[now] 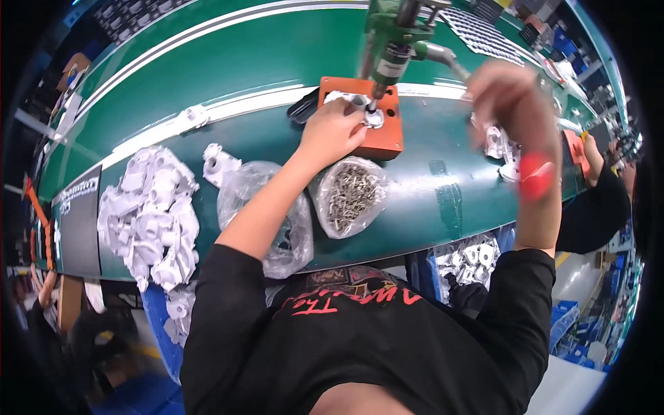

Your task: Assembling small metal components onto white plastic pieces using a manual press machine.

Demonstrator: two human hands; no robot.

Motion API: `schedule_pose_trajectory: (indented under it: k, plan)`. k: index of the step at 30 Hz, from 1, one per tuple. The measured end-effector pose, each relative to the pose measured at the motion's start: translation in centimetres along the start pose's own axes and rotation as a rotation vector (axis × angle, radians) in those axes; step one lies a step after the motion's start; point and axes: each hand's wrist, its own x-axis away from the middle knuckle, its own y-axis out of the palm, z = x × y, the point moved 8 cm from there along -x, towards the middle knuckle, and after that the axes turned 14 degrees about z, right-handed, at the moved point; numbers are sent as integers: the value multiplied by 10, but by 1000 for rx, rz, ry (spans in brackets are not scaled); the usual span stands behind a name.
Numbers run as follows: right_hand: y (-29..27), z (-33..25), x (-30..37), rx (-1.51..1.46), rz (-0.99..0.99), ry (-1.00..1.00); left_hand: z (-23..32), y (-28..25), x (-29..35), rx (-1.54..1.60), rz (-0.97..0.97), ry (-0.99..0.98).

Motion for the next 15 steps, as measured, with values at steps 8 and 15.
schedule_pose_trajectory:
  k: [8, 15]
  plan:
    - [-145, 51, -94, -547, 663, -210, -3, -7, -7, 28, 123, -36]
    - [-200, 153, -5, -429, 711, 29, -29, 11, -24, 82, 102, -36]
